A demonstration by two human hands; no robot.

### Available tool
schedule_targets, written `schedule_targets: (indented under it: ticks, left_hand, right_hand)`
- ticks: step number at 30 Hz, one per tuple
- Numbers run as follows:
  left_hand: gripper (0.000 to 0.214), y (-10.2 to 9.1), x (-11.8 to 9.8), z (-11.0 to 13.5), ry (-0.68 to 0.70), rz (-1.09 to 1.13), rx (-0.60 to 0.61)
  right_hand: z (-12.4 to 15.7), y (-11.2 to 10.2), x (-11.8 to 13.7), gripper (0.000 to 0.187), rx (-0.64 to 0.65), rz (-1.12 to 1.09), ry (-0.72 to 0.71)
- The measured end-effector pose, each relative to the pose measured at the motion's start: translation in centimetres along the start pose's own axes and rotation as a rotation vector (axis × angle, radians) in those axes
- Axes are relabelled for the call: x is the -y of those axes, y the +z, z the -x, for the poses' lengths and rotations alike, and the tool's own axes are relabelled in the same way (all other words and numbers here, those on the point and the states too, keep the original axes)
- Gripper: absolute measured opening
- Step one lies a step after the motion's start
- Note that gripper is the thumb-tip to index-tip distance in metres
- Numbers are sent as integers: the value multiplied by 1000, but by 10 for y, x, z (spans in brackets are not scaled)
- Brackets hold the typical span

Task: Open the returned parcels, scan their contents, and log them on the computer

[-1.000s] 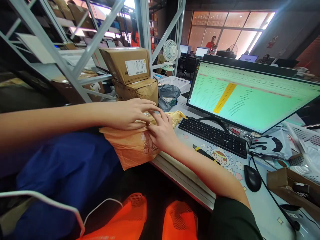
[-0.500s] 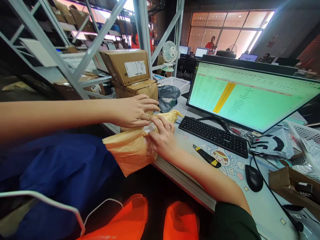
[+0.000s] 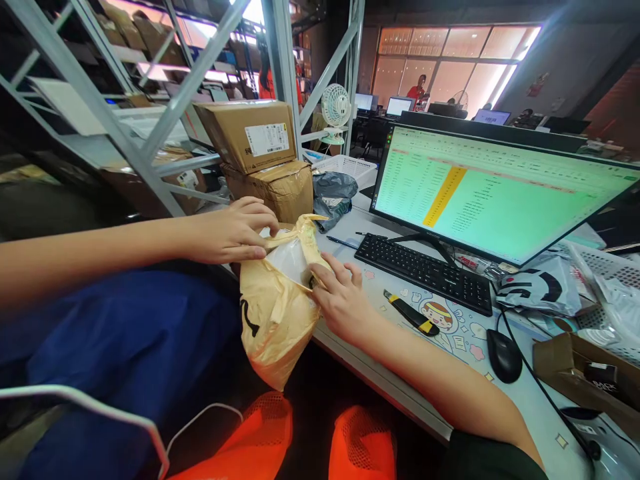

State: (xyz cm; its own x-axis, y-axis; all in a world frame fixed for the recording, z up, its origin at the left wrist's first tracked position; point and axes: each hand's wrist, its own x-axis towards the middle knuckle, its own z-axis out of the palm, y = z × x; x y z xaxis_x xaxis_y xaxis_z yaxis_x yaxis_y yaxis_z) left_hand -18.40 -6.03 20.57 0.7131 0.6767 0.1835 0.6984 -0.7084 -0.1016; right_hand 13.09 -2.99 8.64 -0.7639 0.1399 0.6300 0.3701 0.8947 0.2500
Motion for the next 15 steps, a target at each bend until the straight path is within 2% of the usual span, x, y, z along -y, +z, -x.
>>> schedule_targets:
  ticks: [4, 7, 11, 13, 15]
  left_hand:
    - [59, 11, 1, 13, -27, 19, -67]
    - [60, 15, -2, 16, -42, 27, -94]
    - [56, 10, -8, 10, -62, -17, -93]
    - [51, 8, -10, 6, -56, -47, -72]
    - [44, 8, -11, 8, -51, -69, -54]
  right_hand:
    - [16, 0, -7, 17, 34, 47, 6]
    - [9, -14, -11, 12, 121, 4, -1]
    - [-42, -37, -17, 17, 250, -182, -104]
    - [-77, -38, -17, 23, 267, -234, -126]
    - [-108, -29, -12, 27, 316, -244, -164]
